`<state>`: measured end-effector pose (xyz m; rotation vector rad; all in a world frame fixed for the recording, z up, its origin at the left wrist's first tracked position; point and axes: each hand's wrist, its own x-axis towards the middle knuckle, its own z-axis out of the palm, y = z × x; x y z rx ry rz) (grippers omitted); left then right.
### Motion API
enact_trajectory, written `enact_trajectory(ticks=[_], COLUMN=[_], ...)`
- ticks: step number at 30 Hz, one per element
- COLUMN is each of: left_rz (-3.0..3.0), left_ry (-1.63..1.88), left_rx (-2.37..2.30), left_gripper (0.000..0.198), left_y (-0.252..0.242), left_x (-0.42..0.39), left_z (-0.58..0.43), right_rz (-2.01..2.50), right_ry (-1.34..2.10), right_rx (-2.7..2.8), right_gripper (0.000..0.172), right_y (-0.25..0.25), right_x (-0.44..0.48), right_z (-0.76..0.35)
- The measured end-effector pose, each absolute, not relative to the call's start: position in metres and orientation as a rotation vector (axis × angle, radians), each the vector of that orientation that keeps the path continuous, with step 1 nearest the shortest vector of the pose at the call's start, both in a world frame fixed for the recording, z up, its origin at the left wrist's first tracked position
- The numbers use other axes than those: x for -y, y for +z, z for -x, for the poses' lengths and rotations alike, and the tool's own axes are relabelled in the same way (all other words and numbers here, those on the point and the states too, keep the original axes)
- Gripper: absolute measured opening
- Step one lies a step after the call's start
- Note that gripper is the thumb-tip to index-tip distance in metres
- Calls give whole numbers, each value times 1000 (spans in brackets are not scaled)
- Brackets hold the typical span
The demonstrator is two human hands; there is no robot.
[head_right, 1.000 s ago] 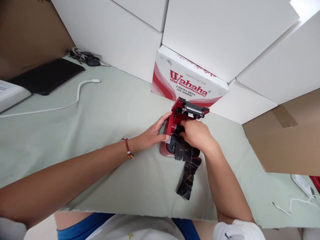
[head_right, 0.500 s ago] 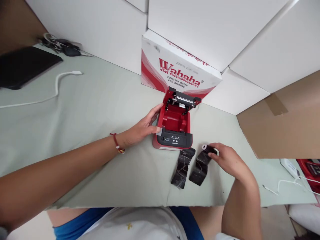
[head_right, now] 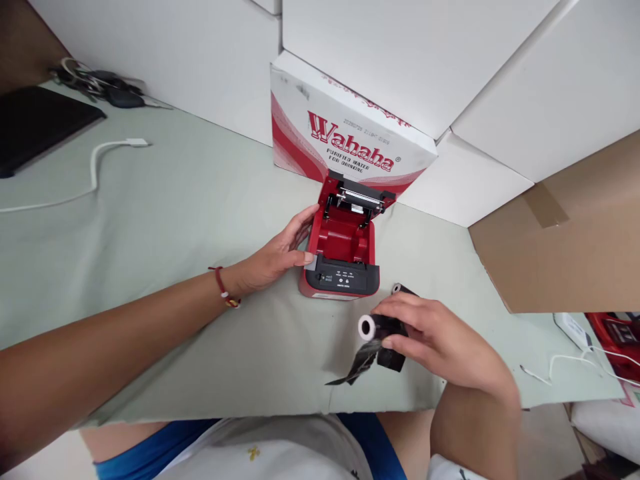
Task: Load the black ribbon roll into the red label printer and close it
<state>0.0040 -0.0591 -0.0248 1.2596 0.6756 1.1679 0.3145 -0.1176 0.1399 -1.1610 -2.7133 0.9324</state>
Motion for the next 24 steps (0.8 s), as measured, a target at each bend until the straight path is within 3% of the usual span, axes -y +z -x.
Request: enact_trajectory(ticks=[4,9,13,20,24], left_rz=[-1263,-1282,-1294,-1316,-1324], left_ry=[1164,1195,1186,1193,1212], left_rx=[-681,-666,-696,-704,-690], left_gripper=[106,105,106,107,105], left_y=[-22,-23,-23,-23,-27], left_x=[60,59,58,57,57], left_z=[-4,-5,-7,-8,-8], right_rz=[1241,1506,1799,1664,1192], right_ry=[627,122,-117,62,289], right_rx=[2533,2631,2722,2696,2522], right_gripper=[29,37,33,41,26], right_y=[163,129,117,108,103], right_x=[99,55,39,29,59], right_z=[-288,-231,-198,-197,-216])
